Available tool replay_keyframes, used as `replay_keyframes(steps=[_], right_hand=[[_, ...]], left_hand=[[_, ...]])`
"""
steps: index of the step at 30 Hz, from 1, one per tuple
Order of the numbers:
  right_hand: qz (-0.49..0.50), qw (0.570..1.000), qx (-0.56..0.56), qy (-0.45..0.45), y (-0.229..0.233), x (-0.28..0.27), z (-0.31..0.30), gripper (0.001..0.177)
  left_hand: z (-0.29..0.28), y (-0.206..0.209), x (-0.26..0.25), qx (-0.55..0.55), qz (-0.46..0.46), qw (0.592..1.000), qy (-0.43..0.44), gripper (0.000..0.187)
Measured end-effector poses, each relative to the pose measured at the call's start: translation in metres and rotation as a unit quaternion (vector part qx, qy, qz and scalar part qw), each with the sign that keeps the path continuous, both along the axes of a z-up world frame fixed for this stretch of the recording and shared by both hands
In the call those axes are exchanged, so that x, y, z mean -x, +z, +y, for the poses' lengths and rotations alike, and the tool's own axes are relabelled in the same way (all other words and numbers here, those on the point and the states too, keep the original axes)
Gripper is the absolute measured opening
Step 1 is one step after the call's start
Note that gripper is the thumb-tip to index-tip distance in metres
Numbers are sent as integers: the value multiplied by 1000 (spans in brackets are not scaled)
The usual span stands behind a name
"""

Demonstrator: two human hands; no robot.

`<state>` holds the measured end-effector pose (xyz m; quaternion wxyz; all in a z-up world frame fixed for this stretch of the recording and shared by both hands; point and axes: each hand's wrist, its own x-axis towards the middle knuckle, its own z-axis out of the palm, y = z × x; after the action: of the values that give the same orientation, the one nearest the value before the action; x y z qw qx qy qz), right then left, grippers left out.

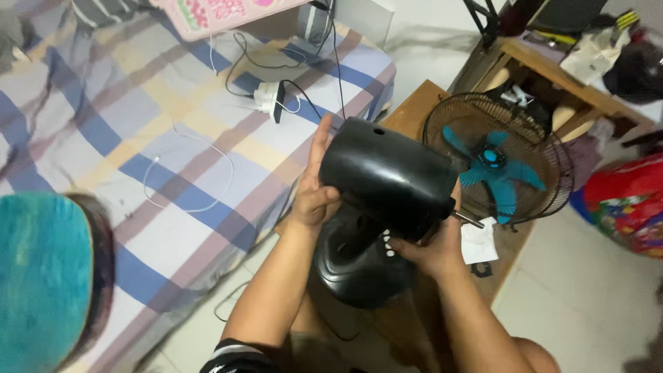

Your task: The person assembles a small black desk fan by using a red screwdriver to tighten screws on the base and motor housing. They then wipe the fan housing with a white cloth and attach the rear cover, securing it with a screw.

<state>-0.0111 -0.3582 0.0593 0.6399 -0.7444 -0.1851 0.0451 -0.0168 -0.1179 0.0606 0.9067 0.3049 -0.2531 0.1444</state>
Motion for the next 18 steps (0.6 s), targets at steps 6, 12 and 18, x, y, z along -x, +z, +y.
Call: replay_keyframes(steps=[6, 12, 18], right_hand=[[-57, 997, -18, 41, 9, -3, -3, 75], [-116, 992, 22, 44, 8, -8, -7, 68], [-135, 986, 92, 26, 11, -8, -7, 66]], left_hand=[[-9, 7, 0, 22, 2, 1000, 8, 131], [-24, 7, 12, 53, 36, 998, -25, 128], [-26, -18, 6, 61, 32, 996, -49, 111]])
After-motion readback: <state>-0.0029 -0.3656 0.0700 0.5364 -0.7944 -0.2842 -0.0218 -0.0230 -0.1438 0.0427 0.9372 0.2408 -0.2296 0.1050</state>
